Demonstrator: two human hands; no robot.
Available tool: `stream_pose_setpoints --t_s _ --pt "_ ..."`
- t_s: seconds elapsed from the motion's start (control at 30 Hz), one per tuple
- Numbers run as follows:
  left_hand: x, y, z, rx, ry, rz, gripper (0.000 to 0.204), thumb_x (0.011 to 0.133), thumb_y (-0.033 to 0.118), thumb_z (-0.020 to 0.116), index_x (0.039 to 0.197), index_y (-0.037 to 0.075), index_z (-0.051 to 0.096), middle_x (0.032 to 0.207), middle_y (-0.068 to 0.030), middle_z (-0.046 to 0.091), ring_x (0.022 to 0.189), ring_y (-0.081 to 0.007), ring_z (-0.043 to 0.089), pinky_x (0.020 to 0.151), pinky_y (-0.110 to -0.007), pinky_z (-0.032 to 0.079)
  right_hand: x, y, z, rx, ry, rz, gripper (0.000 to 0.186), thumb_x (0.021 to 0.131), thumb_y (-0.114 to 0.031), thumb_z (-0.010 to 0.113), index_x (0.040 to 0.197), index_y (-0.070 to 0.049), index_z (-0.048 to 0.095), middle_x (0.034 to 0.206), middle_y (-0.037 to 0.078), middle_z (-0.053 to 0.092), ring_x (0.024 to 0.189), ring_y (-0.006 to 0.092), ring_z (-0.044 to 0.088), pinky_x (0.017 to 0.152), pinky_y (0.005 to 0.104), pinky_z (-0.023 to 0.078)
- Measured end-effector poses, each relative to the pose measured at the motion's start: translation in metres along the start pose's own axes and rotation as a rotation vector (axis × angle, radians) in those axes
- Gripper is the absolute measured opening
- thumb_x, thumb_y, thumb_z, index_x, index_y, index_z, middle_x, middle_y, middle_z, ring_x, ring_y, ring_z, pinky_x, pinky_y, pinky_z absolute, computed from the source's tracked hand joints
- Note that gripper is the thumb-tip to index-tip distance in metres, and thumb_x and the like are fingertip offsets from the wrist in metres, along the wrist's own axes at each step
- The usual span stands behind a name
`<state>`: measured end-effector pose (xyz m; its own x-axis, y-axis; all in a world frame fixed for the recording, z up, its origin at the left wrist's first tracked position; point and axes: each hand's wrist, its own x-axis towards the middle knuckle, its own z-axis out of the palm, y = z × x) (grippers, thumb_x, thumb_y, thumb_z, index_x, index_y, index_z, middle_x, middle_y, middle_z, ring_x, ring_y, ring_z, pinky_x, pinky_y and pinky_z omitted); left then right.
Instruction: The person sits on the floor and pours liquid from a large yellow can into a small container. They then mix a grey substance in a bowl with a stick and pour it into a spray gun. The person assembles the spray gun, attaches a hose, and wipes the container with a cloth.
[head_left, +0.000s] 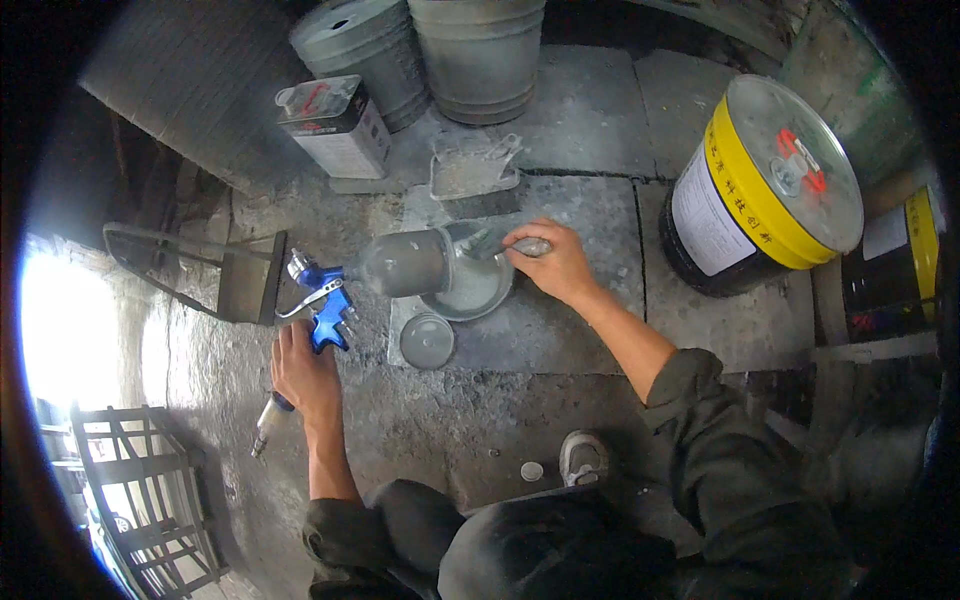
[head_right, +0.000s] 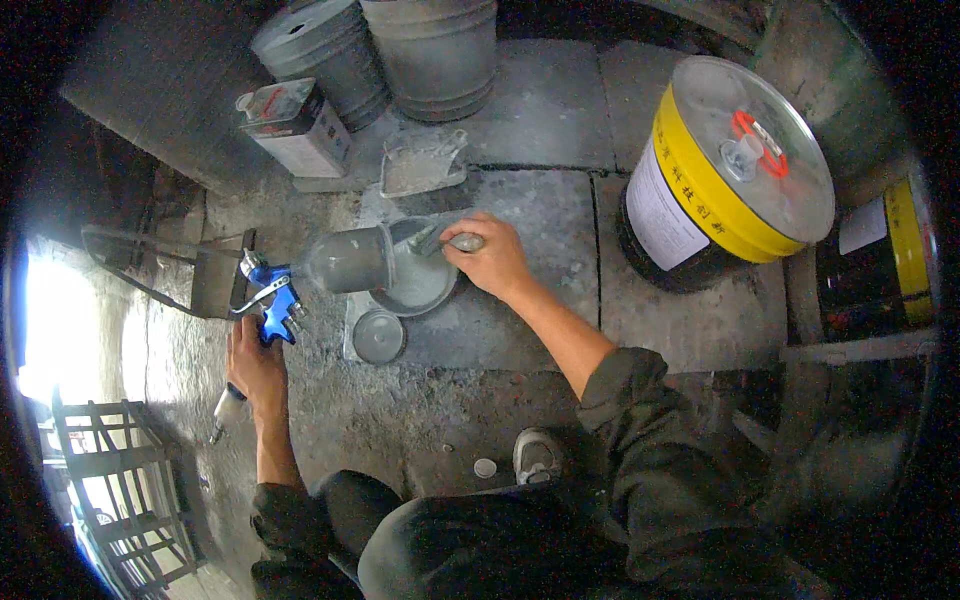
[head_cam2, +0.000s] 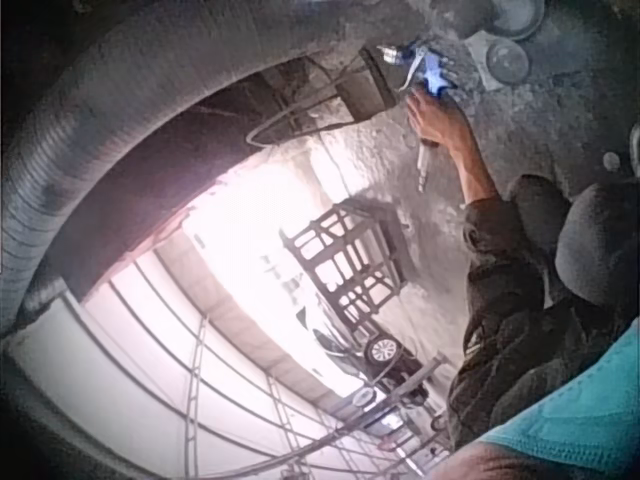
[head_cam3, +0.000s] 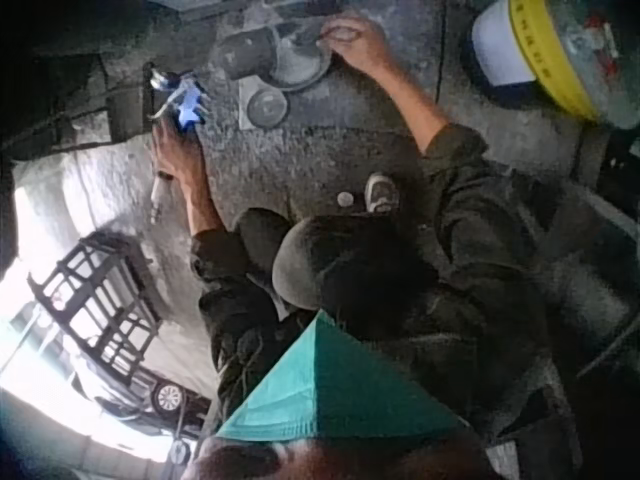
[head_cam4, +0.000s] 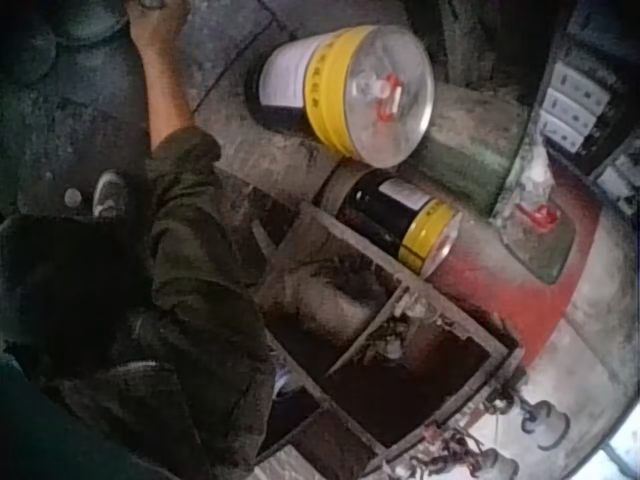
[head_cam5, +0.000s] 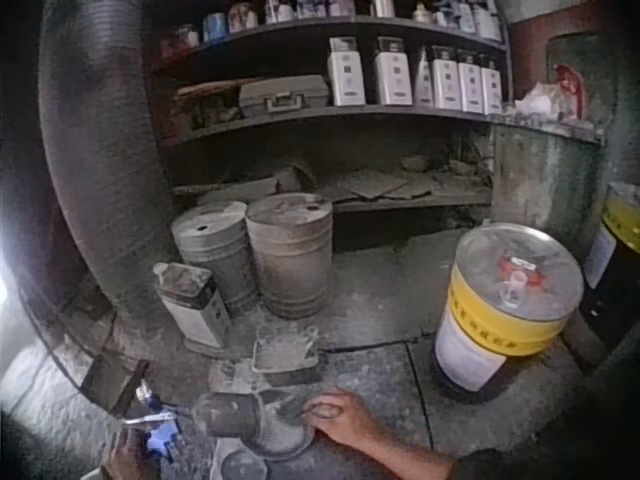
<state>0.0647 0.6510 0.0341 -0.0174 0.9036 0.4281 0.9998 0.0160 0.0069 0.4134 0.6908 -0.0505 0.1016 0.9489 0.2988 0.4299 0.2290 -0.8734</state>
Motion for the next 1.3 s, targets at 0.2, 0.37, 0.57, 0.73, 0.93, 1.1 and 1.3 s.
stream_pose_setpoints --t_s 0.2,0.37,0.57,0.73,0.93,1.1,1.3 --pt "0.000 0.001 0.005 -0.053 -0.146 -0.028 0.037 0.075 0.015 0.075 0.112 0.012 0.066 0.106 -0.0093 0.066 0.096 -0.0327 0.065 0.080 -0.044 0.049 0.005 -0.010 0.022 -0.106 -0.078 0.117 0.019 0.079 -0.024 0.076 0.088 -0.007 0.073 0.076 0.012 0.070 0.071 0.0268 0.069 0.067 0.0365 0.053" --pt "0.008 -0.001 0.031 -0.373 -0.290 -0.193 0.029 0.086 0.029 0.071 0.094 0.000 0.067 0.087 -0.0150 0.070 0.073 -0.0314 0.069 0.066 -0.041 0.053 0.006 0.011 0.044 -0.250 -0.117 0.067 0.025 0.081 -0.031 0.074 0.083 -0.006 0.070 0.068 0.014 0.067 0.063 0.0294 0.067 0.062 0.0371 0.052" --pt "0.012 0.033 0.058 -0.961 -0.475 -0.568 0.034 0.096 0.028 0.063 0.086 -0.004 0.063 0.075 -0.0096 0.067 0.055 -0.0164 0.067 0.043 -0.029 0.049 0.001 0.023 0.049 -0.135 -0.065 0.093 0.026 0.081 -0.032 0.074 0.079 -0.007 0.067 0.067 0.014 0.066 0.062 0.0325 0.066 0.060 0.0406 0.050" --pt "0.001 0.044 0.083 -0.953 -0.528 -0.651 0.032 0.095 0.026 0.063 0.082 -0.004 0.062 0.073 -0.0098 0.068 0.053 -0.0156 0.065 0.044 -0.030 0.048 0.017 -0.001 0.040 0.223 0.024 0.342 0.028 0.082 -0.025 0.072 0.070 -0.002 0.062 0.060 0.011 0.064 0.051 0.0220 0.062 0.050 0.0362 0.048" --pt "-0.002 0.070 0.081 -1.007 -0.615 -0.594 0.032 0.094 0.026 0.065 0.080 -0.003 0.062 0.069 -0.0085 0.068 0.049 -0.0145 0.062 0.040 -0.031 0.046 0.034 -0.026 0.052 0.467 0.160 0.505 0.024 0.084 -0.018 0.069 0.070 -0.002 0.059 0.056 0.006 0.060 0.043 0.0132 0.056 0.042 0.0295 0.044" --pt "-0.003 0.070 0.082 -0.956 -0.582 -0.608 0.034 0.093 0.027 0.066 0.079 -0.004 0.061 0.069 -0.0094 0.068 0.049 -0.0147 0.062 0.039 -0.032 0.046 0.008 -0.048 0.064 0.475 0.134 0.325 0.020 0.087 -0.016 0.070 0.074 -0.003 0.060 0.058 0.003 0.060 0.046 0.0095 0.055 0.043 0.0264 0.042" --pt "-0.005 0.063 0.092 -1.018 -0.529 -0.678 0.035 0.093 0.026 0.066 0.078 -0.004 0.061 0.070 -0.0121 0.069 0.049 -0.0160 0.062 0.041 -0.032 0.047 -0.010 -0.052 0.066 0.513 0.104 0.268 0.020 0.090 -0.016 0.069 0.077 -0.004 0.060 0.062 0.001 0.061 0.050 0.0072 0.056 0.045 0.0244 0.042"
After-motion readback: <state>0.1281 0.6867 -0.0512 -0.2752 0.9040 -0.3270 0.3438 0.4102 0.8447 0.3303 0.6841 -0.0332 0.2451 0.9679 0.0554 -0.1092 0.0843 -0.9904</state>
